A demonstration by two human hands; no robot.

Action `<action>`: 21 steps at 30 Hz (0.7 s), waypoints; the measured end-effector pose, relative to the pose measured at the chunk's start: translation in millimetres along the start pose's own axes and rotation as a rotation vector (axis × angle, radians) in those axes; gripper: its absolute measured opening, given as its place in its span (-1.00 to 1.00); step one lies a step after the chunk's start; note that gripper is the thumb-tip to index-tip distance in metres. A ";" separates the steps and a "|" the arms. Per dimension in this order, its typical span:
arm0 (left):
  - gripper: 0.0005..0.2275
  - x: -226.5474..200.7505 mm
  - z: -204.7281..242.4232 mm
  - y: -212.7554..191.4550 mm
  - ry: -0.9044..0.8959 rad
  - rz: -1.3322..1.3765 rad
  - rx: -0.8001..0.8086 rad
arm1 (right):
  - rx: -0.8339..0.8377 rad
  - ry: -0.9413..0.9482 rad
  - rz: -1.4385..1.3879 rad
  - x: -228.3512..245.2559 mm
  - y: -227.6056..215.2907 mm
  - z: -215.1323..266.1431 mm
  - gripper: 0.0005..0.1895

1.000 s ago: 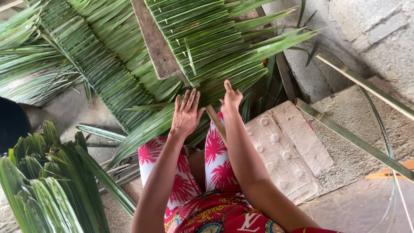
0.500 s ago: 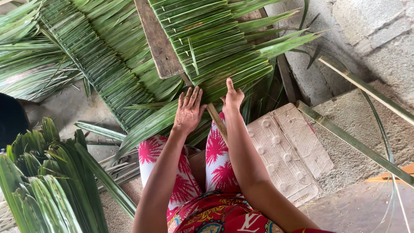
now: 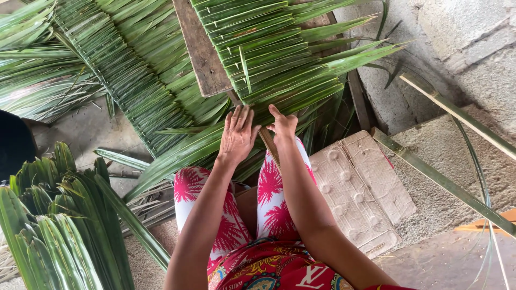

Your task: Weaving palm leaves onto a wooden frame to create a thatched panel

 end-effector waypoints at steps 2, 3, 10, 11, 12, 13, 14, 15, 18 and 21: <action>-0.67 17.4 21.1 33.0 -0.039 -0.071 -0.008 | -0.001 0.002 -0.004 14.4 5.2 22.2 -0.49; -0.76 27.0 33.0 48.5 -0.078 -0.141 -0.016 | -0.003 0.005 -0.008 20.5 7.7 33.5 -0.52; -0.92 24.5 36.4 47.0 -0.280 -0.185 0.186 | -0.007 0.019 0.014 11.1 4.5 14.7 -0.58; -0.92 25.0 36.4 51.9 -0.329 -0.124 0.271 | -0.011 0.026 0.024 9.6 4.2 13.1 -0.58; -0.91 25.0 37.0 56.9 -0.378 -0.063 0.356 | -0.015 0.032 0.035 8.1 3.9 11.5 -0.58; -0.91 23.5 31.7 55.5 -0.380 -0.065 0.355 | -0.013 0.033 0.036 9.3 4.6 11.5 -0.58; -0.87 22.7 30.7 58.5 -0.437 -0.004 0.445 | -0.027 0.030 0.031 9.9 3.7 11.8 -0.58; -0.83 21.6 30.4 61.4 -0.494 0.058 0.534 | -0.041 0.027 0.026 10.2 3.0 12.1 -0.57; -0.76 18.7 15.4 62.0 -0.629 0.148 0.683 | -0.060 0.050 0.052 22.4 6.3 37.5 -0.57; -0.60 8.2 -2.6 55.2 -0.782 0.271 0.696 | -0.079 0.059 0.060 -4.3 -3.0 -7.9 -0.40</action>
Point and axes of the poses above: each hand's wrist, its own z-axis away from the middle knuckle, its own y-axis out of the palm, x = y × z, the point moved 5 cm from there along -z, towards the middle knuckle, and after that the axes turned 11 degrees about y, right-handed, at the moved point
